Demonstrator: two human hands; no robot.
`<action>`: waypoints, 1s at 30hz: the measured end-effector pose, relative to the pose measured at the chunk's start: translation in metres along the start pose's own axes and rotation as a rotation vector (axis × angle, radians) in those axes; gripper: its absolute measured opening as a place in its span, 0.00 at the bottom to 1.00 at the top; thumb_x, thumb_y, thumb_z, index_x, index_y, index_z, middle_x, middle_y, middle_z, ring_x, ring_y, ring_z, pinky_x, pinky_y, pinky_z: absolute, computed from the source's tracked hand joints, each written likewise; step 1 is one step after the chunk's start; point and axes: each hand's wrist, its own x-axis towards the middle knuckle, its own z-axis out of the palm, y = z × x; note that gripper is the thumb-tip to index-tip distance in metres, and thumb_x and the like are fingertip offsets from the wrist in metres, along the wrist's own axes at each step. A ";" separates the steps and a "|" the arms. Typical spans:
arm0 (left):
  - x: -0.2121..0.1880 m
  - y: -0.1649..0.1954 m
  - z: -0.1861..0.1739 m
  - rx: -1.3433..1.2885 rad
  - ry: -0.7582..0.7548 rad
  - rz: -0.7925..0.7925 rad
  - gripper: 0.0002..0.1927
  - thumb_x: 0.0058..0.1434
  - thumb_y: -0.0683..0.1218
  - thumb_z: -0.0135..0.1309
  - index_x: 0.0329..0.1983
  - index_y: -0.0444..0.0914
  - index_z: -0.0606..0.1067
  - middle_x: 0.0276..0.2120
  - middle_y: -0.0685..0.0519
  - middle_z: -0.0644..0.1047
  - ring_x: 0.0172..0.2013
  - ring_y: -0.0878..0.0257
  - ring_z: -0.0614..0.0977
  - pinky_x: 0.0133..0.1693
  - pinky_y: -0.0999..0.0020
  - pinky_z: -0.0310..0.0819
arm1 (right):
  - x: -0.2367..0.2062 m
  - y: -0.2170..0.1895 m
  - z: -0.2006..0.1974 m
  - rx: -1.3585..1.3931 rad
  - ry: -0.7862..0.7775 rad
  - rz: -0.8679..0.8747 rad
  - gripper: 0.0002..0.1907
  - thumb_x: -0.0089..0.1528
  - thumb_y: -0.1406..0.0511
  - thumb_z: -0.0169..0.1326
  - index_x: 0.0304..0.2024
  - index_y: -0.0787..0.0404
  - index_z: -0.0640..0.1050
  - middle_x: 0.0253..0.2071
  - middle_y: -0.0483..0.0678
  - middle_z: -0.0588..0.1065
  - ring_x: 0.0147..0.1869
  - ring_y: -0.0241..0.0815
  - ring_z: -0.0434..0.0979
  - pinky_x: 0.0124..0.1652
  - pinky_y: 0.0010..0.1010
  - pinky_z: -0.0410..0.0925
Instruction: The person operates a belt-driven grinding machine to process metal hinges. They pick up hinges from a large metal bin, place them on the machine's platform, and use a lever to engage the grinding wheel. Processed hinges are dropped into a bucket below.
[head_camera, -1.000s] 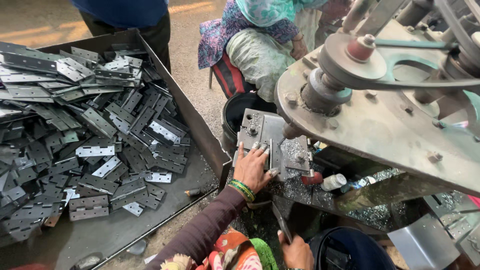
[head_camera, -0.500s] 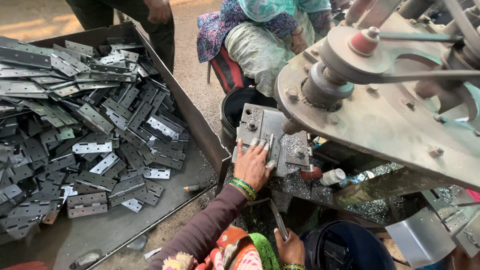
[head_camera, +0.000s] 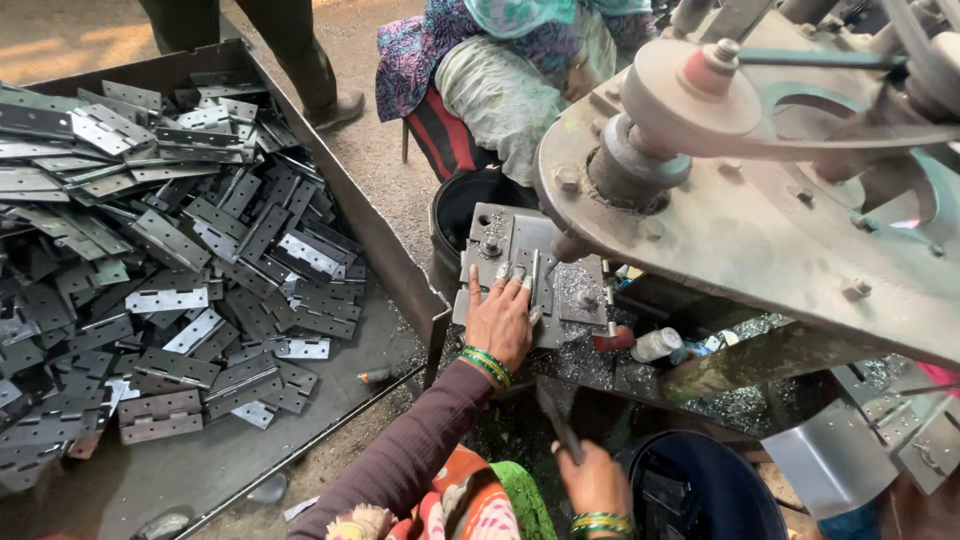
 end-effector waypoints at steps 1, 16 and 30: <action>0.002 0.000 0.000 0.023 0.020 -0.003 0.23 0.65 0.50 0.48 0.60 0.35 0.71 0.60 0.45 0.73 0.64 0.49 0.70 0.70 0.34 0.31 | 0.000 -0.001 0.014 0.049 0.016 0.015 0.27 0.56 0.39 0.53 0.45 0.45 0.84 0.38 0.58 0.83 0.48 0.63 0.82 0.47 0.50 0.73; 0.021 -0.011 0.013 0.062 -0.083 -0.031 0.21 0.63 0.45 0.48 0.60 0.38 0.71 0.59 0.48 0.74 0.68 0.50 0.66 0.70 0.31 0.27 | -0.004 -0.007 -0.023 -0.028 -0.036 0.009 0.27 0.58 0.40 0.52 0.37 0.53 0.83 0.33 0.57 0.82 0.42 0.62 0.84 0.42 0.50 0.74; 0.038 -0.015 0.019 0.147 -0.020 -0.021 0.19 0.63 0.42 0.46 0.57 0.41 0.75 0.57 0.53 0.76 0.63 0.54 0.71 0.70 0.30 0.25 | -0.003 -0.005 -0.023 0.015 -0.033 -0.019 0.27 0.56 0.39 0.54 0.38 0.51 0.84 0.36 0.59 0.82 0.46 0.65 0.82 0.45 0.50 0.74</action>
